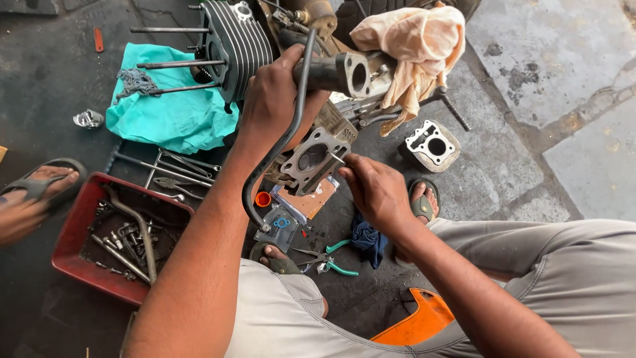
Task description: Cleaning and reassembling components of a motorcycle engine, including the cylinder head and gaskets.
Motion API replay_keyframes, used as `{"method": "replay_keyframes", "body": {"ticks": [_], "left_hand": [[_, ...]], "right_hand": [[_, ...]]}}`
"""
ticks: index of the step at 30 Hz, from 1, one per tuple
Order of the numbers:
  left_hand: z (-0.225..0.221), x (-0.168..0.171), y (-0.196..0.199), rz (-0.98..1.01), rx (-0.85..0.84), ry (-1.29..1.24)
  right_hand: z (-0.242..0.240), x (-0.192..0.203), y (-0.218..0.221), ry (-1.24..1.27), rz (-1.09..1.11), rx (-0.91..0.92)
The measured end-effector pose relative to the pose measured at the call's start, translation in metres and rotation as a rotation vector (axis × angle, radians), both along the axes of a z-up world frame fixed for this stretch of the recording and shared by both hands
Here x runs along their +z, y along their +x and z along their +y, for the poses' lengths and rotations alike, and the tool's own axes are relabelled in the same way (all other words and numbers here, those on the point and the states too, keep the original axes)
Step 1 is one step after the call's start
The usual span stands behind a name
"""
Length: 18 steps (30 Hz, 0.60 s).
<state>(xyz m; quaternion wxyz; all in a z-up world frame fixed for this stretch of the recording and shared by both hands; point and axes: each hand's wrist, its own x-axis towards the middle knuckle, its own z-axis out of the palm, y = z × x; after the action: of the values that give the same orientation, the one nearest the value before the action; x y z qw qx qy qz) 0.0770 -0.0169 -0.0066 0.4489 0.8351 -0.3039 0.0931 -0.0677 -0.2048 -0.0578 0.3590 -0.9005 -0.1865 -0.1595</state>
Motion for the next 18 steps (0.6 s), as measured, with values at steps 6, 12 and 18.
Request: {"method": "replay_keyframes", "body": {"ticks": [6,12,18], "left_hand": [[-0.001,0.000,0.002,-0.009,0.019,0.017],[0.002,-0.001,-0.004,-0.193,0.016,-0.010],[0.001,0.002,-0.004,-0.119,0.013,-0.009]], "right_hand": [[0.007,-0.001,-0.003,-0.272,-0.236,-0.128],[0.016,-0.042,-0.006,-0.326,-0.307,-0.162],[0.013,-0.046,-0.003,-0.293,-0.348,-0.121]]}}
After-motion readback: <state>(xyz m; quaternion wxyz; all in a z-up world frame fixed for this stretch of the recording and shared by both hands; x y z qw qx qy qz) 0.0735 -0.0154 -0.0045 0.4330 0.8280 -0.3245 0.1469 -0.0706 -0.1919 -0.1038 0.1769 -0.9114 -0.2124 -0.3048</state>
